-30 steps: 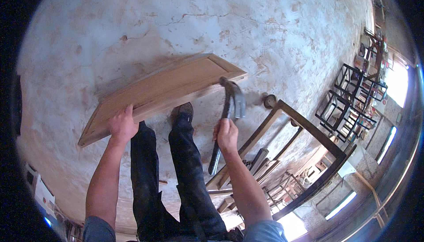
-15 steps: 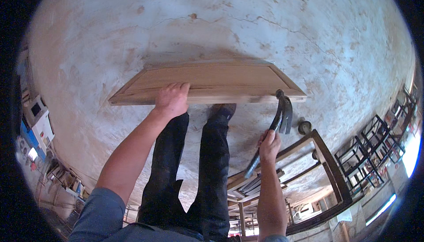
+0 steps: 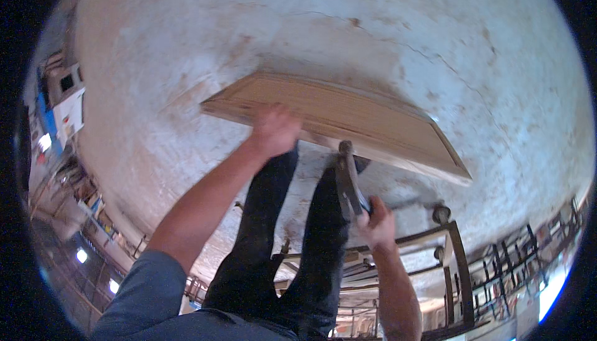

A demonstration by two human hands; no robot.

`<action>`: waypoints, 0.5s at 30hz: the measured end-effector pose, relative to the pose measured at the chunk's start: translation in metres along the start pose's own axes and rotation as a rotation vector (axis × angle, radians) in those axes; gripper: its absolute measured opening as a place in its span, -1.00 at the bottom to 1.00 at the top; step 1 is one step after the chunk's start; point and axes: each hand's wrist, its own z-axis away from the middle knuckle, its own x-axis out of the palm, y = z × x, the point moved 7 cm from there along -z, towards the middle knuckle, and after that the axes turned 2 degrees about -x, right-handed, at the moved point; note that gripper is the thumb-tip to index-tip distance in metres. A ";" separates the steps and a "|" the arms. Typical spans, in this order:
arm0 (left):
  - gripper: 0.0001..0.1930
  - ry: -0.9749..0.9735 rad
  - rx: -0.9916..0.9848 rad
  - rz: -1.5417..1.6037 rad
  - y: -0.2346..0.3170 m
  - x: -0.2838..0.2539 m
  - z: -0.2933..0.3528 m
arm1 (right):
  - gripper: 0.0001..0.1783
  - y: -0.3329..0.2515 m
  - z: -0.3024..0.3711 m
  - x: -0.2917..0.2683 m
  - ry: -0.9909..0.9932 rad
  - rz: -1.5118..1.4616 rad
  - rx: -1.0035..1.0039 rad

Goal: The person applies glue to the joints of wooden pieces with a brush and assembles a frame by fitting the pieces together and hammering them to secure the structure.

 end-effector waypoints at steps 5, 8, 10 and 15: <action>-0.79 -0.243 -0.171 0.092 0.020 0.011 -0.031 | -0.50 -0.136 -0.061 0.001 -0.203 0.041 -0.419; -0.86 -0.451 -0.201 -0.041 0.022 0.041 -0.023 | -0.59 -0.188 -0.107 0.034 -0.407 0.341 -0.415; -0.86 -0.409 -0.198 -0.015 0.021 0.043 -0.018 | -0.57 -0.230 -0.126 0.056 -0.508 0.392 -0.521; -0.85 -0.321 -0.243 0.033 0.021 0.034 -0.024 | -0.41 -0.246 -0.165 0.118 -0.766 0.729 -0.572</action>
